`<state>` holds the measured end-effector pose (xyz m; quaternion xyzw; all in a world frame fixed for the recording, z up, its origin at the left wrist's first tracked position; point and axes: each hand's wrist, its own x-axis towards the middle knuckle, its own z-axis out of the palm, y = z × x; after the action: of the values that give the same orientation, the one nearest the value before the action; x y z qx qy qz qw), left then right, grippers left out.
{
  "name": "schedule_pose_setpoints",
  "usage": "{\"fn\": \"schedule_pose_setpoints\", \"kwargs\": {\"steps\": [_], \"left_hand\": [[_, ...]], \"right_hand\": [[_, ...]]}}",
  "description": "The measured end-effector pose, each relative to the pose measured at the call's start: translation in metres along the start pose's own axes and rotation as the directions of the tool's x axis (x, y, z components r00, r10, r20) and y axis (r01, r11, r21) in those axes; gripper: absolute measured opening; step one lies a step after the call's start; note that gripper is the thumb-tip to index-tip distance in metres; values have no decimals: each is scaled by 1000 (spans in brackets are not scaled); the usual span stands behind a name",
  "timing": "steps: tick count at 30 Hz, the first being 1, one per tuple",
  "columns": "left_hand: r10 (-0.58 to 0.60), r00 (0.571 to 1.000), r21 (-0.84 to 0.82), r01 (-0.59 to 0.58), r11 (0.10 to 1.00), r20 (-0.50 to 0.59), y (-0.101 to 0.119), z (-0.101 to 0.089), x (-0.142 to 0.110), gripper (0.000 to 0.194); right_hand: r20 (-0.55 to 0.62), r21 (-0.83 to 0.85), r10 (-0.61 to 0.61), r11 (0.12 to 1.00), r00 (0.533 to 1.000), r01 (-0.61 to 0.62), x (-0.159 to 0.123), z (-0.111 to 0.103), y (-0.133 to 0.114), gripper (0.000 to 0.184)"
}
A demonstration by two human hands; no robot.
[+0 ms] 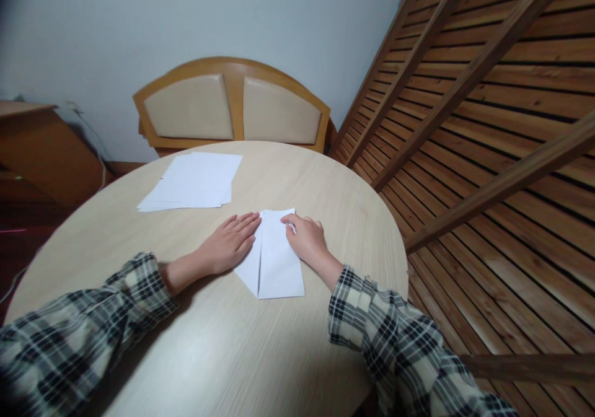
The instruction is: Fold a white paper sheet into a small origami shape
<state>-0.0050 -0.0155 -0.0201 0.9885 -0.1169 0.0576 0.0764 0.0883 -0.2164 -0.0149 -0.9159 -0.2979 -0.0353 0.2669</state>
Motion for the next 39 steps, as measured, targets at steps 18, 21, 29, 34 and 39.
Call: {"fn": "schedule_pose_setpoints", "kwargs": {"steps": [18,21,29,34,39], "left_hand": [[-17,999,23,18,1000,-42,9,-7,1,50],[-12,995,0,12,1000,-95,14,-10,3,45],[45,999,33,-46,998,28,14,-3,-1,63],[32,997,83,-37,996,65,15,0,-3,64],[44,997,79,-48,996,57,15,0,-2,69]], "right_hand": [[-51,126,-78,988,996,84,17,6,15,29],[-85,121,-60,990,995,70,20,7,14,22],[-107,67,25,998,994,-18,29,7,13,26],[-107,78,57,996,993,-49,38,9,12,22],[-111,5,52,999,992,-51,40,10,12,19]]}}
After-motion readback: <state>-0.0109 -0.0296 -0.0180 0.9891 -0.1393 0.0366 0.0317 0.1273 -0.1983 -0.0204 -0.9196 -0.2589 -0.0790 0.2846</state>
